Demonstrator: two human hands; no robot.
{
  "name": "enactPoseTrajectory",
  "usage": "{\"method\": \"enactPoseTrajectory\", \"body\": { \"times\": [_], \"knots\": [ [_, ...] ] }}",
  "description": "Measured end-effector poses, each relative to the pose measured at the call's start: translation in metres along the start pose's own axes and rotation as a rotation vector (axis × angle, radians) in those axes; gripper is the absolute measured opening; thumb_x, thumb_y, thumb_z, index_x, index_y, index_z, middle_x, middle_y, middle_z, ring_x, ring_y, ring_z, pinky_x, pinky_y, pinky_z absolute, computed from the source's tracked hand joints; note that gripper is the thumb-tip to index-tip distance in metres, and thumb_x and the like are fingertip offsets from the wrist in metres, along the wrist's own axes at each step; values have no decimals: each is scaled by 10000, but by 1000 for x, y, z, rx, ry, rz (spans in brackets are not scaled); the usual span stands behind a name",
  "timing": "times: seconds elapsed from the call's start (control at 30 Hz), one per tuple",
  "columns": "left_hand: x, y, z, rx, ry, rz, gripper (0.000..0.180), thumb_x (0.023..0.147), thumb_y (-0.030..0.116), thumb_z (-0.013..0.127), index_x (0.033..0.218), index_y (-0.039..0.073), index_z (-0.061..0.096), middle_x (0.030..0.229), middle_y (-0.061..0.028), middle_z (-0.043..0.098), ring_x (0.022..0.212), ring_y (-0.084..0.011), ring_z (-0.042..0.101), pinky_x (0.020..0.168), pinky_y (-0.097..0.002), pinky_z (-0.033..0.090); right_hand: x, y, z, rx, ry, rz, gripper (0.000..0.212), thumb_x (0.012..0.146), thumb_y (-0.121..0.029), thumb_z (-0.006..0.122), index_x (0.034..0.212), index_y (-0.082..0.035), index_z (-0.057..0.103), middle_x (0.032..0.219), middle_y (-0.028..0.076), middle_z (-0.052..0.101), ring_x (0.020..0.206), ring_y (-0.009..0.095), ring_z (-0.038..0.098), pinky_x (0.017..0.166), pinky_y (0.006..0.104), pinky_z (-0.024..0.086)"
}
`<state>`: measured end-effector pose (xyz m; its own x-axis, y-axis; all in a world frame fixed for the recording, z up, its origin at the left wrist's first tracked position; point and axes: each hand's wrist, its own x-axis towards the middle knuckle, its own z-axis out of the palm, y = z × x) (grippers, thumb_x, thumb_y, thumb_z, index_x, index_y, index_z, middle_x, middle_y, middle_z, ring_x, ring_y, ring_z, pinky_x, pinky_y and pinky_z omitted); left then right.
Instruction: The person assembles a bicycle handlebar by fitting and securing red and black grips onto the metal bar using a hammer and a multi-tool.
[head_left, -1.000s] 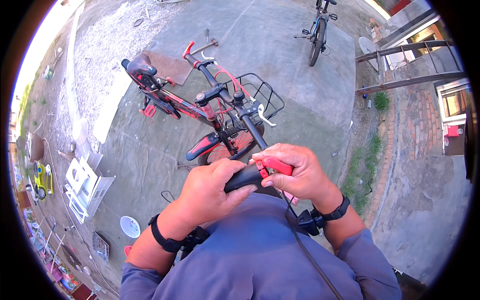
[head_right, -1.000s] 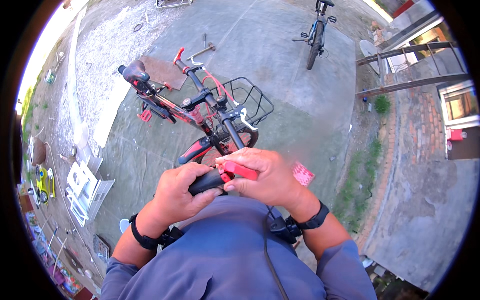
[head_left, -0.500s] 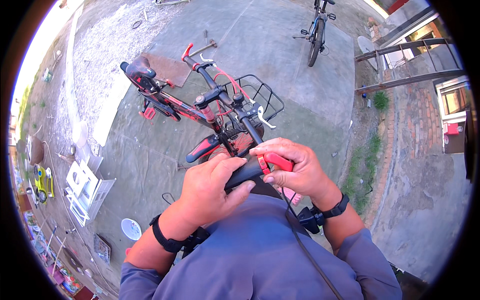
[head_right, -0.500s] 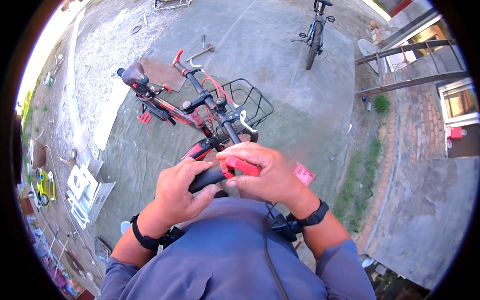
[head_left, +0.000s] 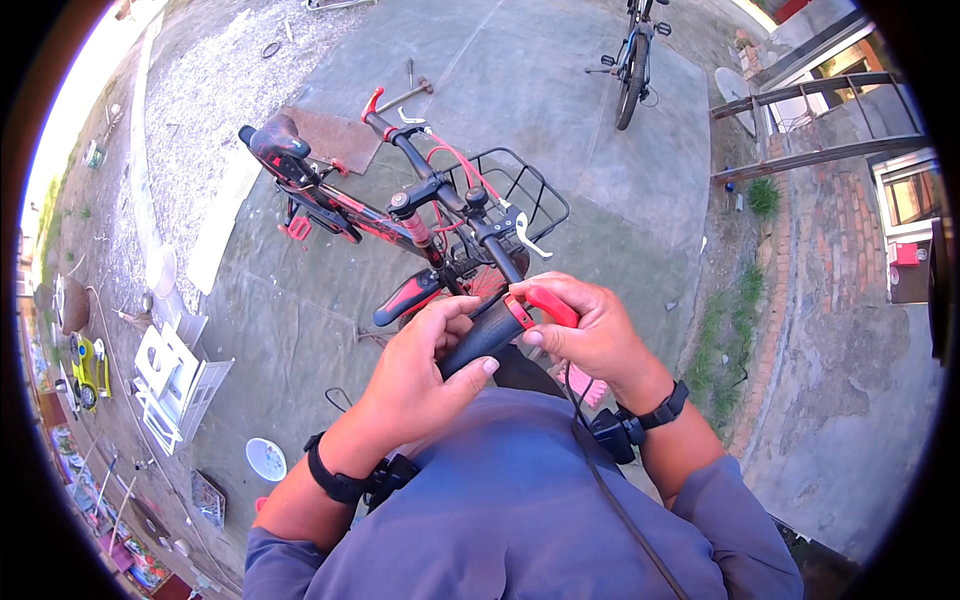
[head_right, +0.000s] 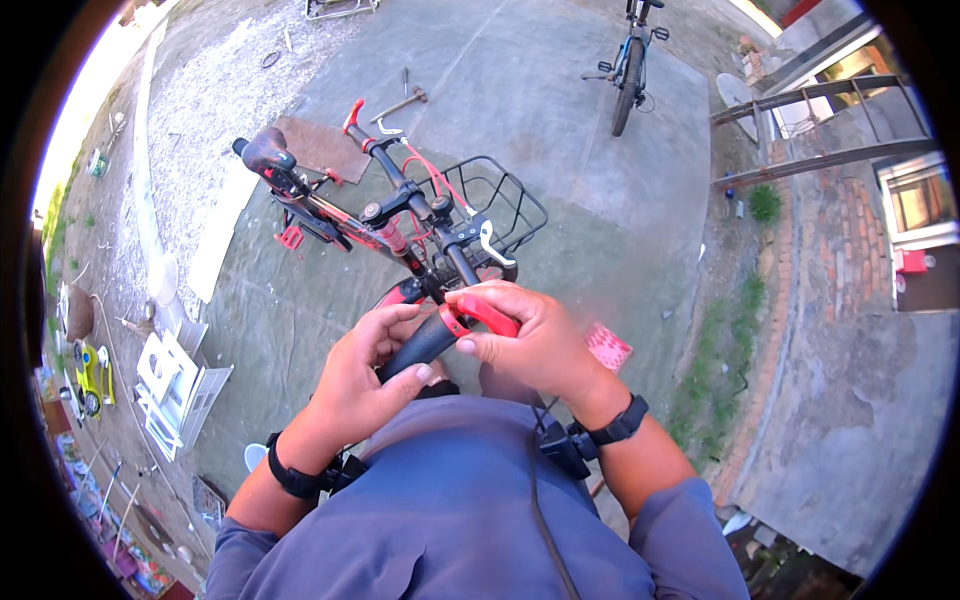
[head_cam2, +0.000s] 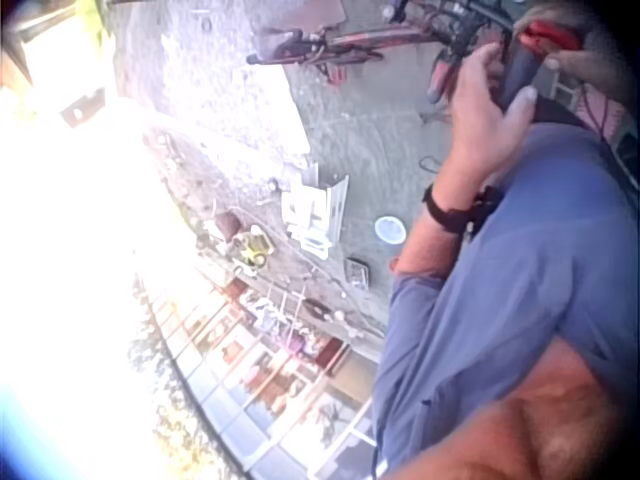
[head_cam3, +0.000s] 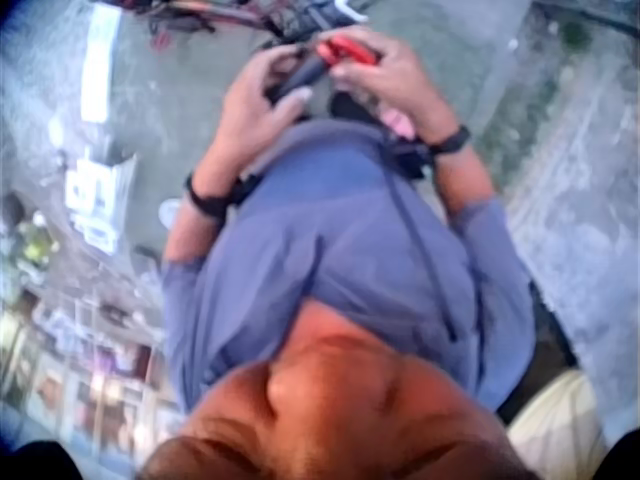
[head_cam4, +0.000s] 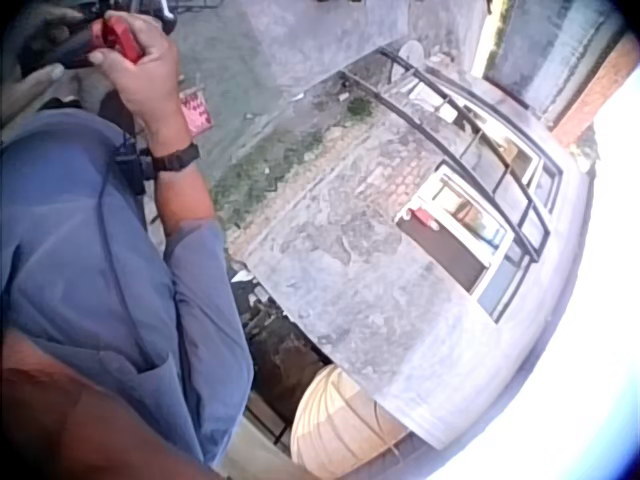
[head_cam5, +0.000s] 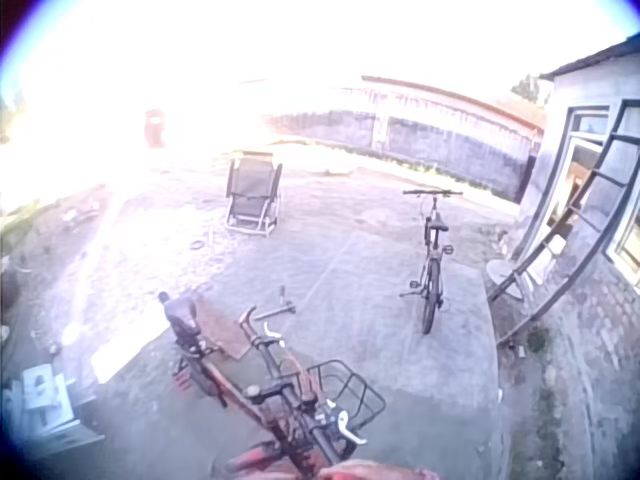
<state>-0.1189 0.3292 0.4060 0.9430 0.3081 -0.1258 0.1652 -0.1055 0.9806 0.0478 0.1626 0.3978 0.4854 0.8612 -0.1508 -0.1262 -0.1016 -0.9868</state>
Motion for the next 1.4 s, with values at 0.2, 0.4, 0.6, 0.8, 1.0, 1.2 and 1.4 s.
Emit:
{"method": "enactPoseTrajectory", "body": {
  "times": [0.2, 0.4, 0.6, 0.8, 1.0, 1.2, 1.4],
  "knots": [
    [8, -10, 0, -354, -177, -284, 593, 899, 77, 709, 1392, -45, 405, 1220, -156, 604, 1025, -195, 664, 911, -341, 546, 4, 12, 2, 149, 39, 168, 390, 864, -174, 792, 1211, -47, 666, 1041, 7, 706, 730, 25, 606, 546, 184, 471],
    [15, -34, 12, -624, -134, -421, 534, 885, 136, 759, 1276, -45, 444, 1158, -140, 628, 968, -174, 672, 847, -309, 557, 11, 24, 2, 86, 72, 230, 326, 901, -177, 750, 1192, -52, 669, 1055, 13, 715, 736, 31, 608, 551, 183, 480],
    [23, -43, 21, -854, -136, -598, 474, 890, 134, 753, 1235, 27, 445, 1075, -100, 628, 954, -232, 690, 826, -404, 596, 13, 40, 2, 103, 125, 241, 290, 918, -184, 731, 1173, -56, 678, 1032, 6, 712, 735, 30, 601, 539, 188, 468],
    [34, -52, 37, -928, -85, -599, 543, 893, 124, 750, 1313, 29, 420, 1091, -101, 616, 997, -248, 681, 836, -441, 602, 8, 51, -7, -12, 178, 274, 255, 930, -167, 717, 1158, -55, 685, 999, 3, 704, 669, 20, 562, 527, 196, 449],
    [43, -65, 51, -935, -90, -670, 578, 882, 125, 763, 1345, 50, 425, 1088, -82, 609, 1001, -239, 676, 835, -446, 605, 2, 61, -25, -23, 292, 348, 249, 938, -147, 708, 1159, -36, 676, 1012, 15, 702, 638, 10, 542, 520, 188, 435],
    [45, -71, 64, -978, -160, -715, 561, 889, 104, 752, 1359, 62, 448, 1083, -64, 624, 980, -225, 685, 834, -421, 609, 2, 67, -36, 14, 301, 384, 255, 945, -153, 702, 1156, -14, 670, 1004, 21, 700, 604, 10, 524, 511, 185, 419],
    [37, -72, 72, -1055, -339, -813, 504, 882, 57, 747, 1300, 60, 465, 1071, -74, 654, 985, -240, 697, 845, -410, 615, 6, 68, -43, 44, 265, 413, 254, 949, -168, 700, 1150, -15, 673, 971, 9, 691, 591, 10, 520, 506, 187, 422]
  ]
}}
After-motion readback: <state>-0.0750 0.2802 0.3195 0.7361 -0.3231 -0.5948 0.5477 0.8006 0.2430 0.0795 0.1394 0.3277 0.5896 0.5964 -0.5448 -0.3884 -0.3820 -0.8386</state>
